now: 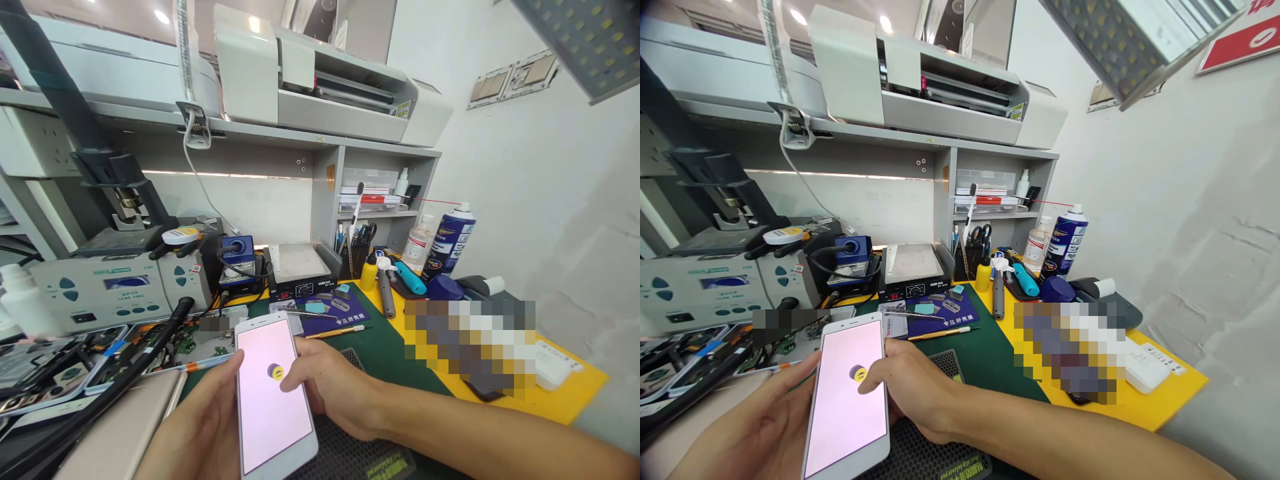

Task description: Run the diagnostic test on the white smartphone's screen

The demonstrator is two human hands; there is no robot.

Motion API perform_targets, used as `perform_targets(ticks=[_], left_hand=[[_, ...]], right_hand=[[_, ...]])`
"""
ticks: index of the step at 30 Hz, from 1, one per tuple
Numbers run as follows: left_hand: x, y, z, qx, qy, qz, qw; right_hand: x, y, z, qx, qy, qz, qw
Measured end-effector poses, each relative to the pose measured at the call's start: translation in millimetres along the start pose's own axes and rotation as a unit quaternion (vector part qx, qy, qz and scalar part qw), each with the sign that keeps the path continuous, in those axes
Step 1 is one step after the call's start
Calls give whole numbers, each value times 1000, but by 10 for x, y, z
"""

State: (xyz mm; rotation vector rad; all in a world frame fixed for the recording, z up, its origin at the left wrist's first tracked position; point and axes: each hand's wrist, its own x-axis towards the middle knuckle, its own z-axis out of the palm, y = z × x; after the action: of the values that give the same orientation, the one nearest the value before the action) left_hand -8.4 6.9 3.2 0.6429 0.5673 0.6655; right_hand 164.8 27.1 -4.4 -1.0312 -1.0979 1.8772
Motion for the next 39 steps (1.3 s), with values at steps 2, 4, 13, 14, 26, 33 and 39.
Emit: perform_targets(ticks=[2, 4, 13, 14, 26, 33, 39], left_hand=[[10, -18, -48, -10, -18, -2, 1000], [22, -39, -88, -15, -33, 6, 999], [-23, -49, -59, 44, 13, 22, 999], [-24, -50, -52, 36, 11, 18, 999], [4, -23, -77, 4, -1, -14, 1000], [-11, -17, -91, -11, 3, -10, 1000], [-13, -50, -87, -4, 31, -2, 1000]], right_hand=[[-1, -10, -12, -3, -4, -2, 1000], [-19, -29, -11, -28, -9, -5, 1000], [-71, -36, 79, -66, 18, -19, 997], [-68, -33, 85, -63, 27, -18, 998], [-8, -47, 4, 12, -10, 2, 1000], [-20, -66, 21, 7, 8, -4, 1000], [-66, -57, 8, -48, -10, -35, 998]])
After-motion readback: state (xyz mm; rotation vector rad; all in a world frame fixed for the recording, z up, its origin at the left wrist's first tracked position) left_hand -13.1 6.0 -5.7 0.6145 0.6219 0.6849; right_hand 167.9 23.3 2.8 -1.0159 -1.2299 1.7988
